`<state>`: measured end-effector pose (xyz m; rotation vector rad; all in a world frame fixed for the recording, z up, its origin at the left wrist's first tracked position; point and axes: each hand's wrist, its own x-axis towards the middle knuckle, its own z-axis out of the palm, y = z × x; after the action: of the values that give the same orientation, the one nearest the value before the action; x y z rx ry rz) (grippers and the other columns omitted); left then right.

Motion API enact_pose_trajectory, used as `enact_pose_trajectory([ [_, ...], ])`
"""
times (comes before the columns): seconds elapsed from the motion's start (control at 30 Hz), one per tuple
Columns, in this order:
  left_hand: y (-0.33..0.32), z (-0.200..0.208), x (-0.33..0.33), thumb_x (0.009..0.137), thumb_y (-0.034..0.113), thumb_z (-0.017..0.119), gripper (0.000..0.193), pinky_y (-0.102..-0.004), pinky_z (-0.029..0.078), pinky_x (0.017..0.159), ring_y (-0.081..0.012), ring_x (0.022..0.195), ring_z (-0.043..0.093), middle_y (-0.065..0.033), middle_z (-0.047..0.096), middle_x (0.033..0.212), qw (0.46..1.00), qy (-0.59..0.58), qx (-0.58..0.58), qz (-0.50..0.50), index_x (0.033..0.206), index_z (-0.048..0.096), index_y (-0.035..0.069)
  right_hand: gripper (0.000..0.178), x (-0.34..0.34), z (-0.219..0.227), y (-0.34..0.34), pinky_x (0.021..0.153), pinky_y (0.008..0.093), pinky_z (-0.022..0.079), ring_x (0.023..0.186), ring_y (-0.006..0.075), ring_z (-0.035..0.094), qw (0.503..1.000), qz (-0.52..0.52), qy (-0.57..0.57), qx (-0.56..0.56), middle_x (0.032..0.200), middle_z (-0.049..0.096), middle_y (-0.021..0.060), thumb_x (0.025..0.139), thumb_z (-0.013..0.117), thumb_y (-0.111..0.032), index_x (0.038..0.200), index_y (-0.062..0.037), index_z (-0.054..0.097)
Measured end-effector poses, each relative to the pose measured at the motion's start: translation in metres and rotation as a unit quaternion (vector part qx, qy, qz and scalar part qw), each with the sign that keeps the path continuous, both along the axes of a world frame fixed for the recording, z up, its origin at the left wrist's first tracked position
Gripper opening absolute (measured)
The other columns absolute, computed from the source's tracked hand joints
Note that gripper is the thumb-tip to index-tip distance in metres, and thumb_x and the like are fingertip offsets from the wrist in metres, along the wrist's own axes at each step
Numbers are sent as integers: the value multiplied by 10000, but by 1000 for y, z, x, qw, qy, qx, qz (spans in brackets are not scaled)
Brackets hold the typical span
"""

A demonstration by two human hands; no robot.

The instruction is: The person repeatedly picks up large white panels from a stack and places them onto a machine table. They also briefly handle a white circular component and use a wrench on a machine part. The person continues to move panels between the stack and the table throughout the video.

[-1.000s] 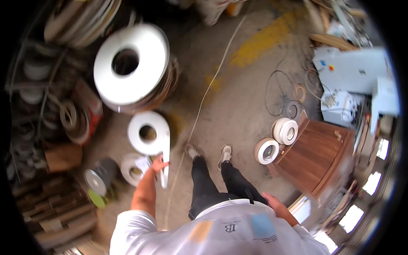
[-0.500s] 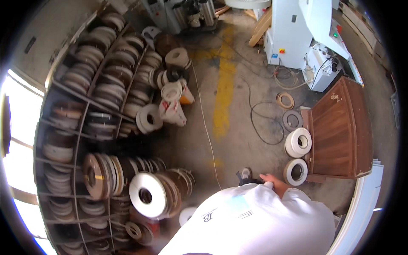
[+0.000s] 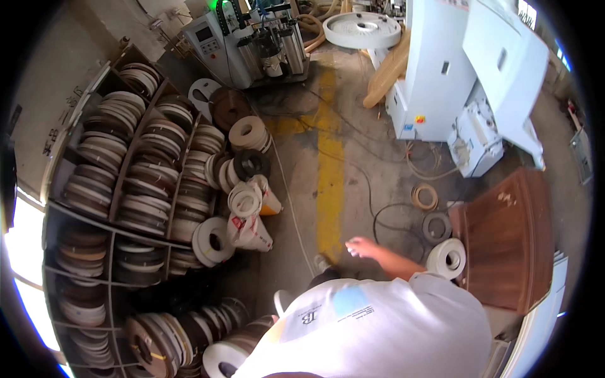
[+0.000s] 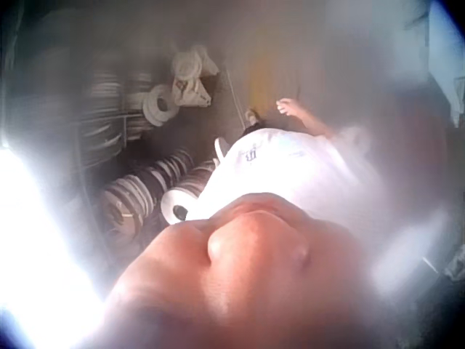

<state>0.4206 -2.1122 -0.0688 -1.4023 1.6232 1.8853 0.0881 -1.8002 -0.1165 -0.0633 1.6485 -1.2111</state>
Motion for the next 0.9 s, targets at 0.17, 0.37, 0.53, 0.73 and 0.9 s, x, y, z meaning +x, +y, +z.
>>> enact_pose_trajectory([
  [0.17, -89, 27, -146, 1006, 387, 452, 461, -370, 450, 939, -218, 1070, 590, -108, 657, 1144, 997, 23, -13, -76, 1236, 610, 20, 324, -50, -21, 68, 587, 314, 492, 674, 144, 629, 963, 157, 155, 156, 850, 695, 12, 920, 615, -427, 1026, -131, 695],
  [0.37, -181, 73, -333, 1008, 392, 446, 468, -372, 451, 932, -221, 1065, 593, -116, 660, 1140, 987, 58, -35, -147, 1228, 614, 15, 289, -84, -78, 95, 629, 380, 515, 700, 254, 655, 945, -282, -12, 167, 828, 687, 129, 916, 568, -340, 1011, -94, 687],
  [0.53, -249, 88, -467, 1009, 396, 441, 474, -374, 452, 926, -223, 1061, 596, -122, 663, 1136, 985, 39, -64, -155, 1221, 617, 10, 315, -139, -74, 38, 628, 431, 521, 785, 289, 666, 952, -54, 226, 200, 870, 685, 150, 885, 595, -339, 975, -52, 689],
  [0.73, -312, 109, -618, 1011, 401, 436, 482, -376, 453, 919, -225, 1056, 600, -130, 666, 1132, 989, 10, -71, -130, 1214, 621, 5, 364, -381, -118, -67, 727, 437, 513, 820, 322, 665, 956, -54, 137, 254, 925, 699, 162, 894, 566, -389, 925, -53, 702],
  [0.9, -350, 125, -738, 1012, 405, 431, 489, -378, 454, 912, -227, 1052, 603, -136, 669, 1129, 991, -1, -75, -111, 1207, 625, 1, 304, -630, 37, -190, 683, 308, 512, 732, 137, 647, 965, -162, 147, 142, 807, 698, 51, 887, 633, -362, 854, -70, 710],
])
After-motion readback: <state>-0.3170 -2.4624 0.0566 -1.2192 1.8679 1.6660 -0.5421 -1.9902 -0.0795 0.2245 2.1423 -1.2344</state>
